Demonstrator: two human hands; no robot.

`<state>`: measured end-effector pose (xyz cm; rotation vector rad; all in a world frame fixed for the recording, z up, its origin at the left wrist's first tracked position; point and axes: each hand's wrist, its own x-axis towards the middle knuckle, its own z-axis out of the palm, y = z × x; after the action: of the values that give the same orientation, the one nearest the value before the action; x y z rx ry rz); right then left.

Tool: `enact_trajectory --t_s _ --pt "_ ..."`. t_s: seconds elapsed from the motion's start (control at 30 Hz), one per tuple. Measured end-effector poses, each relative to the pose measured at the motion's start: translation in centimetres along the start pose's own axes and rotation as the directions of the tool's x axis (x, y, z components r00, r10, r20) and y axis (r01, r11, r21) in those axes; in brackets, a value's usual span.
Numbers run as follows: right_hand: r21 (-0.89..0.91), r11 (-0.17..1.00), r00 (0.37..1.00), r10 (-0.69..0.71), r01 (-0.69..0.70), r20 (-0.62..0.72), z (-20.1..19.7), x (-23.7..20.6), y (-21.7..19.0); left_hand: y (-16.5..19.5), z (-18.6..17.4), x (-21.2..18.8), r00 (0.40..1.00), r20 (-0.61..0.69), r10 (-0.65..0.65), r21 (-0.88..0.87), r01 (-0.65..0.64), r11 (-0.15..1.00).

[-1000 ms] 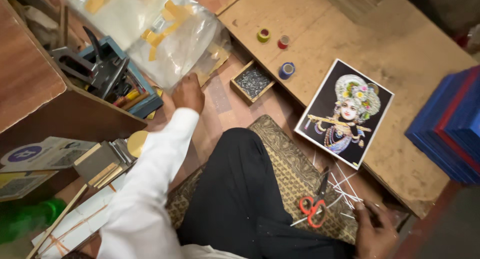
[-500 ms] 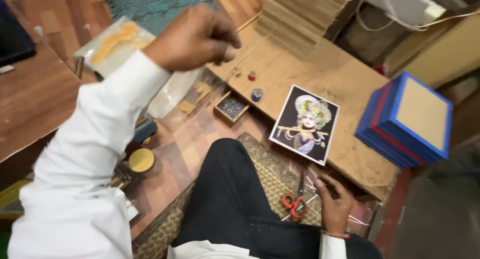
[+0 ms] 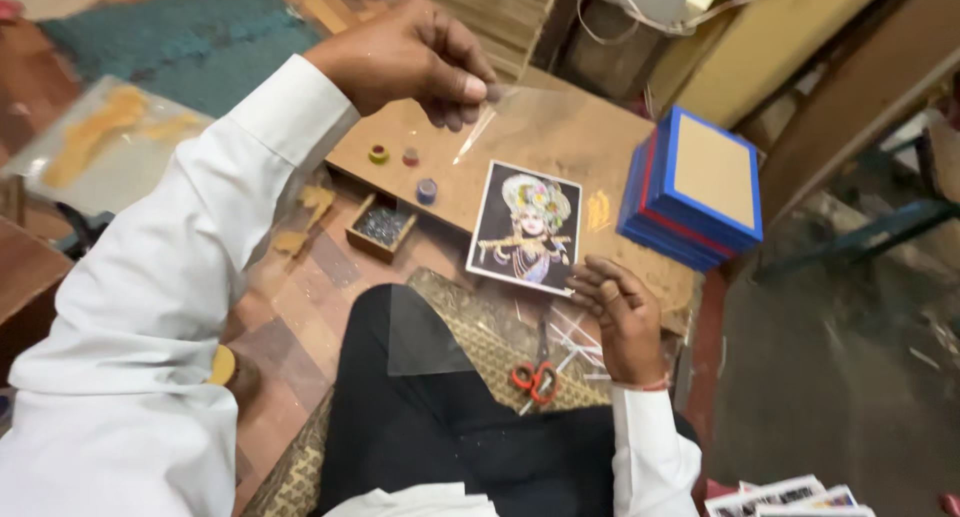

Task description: The person selects a printed image of a deity, places it on a cardboard backing, and uses scissors to trim the edges. They then apply blue decorative tape along the borders of the image and press it down to secure it.

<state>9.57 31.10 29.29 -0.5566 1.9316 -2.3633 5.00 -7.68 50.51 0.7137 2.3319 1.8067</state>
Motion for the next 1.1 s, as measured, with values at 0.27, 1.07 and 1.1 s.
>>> enact_trajectory --t_s 0.27,1.07,1.1 --pt "-0.531 0.846 0.831 -0.262 -0.046 -0.490 -0.8 -0.2 -0.7 -6.7 4.1 4.5 0.949 -0.169 0.266 0.346 -0.196 0.918" --pt "0.199 0.936 0.930 0.324 -0.289 -0.171 -4.9 8.2 1.0 -15.6 13.4 0.5 0.417 0.286 0.863 0.881 -0.468 -0.065" --pt "0.222 0.944 0.945 0.283 -0.244 -0.165 -4.6 9.0 0.5 -15.9 13.2 1.0 0.427 0.278 0.860 0.888 -0.456 -0.061"
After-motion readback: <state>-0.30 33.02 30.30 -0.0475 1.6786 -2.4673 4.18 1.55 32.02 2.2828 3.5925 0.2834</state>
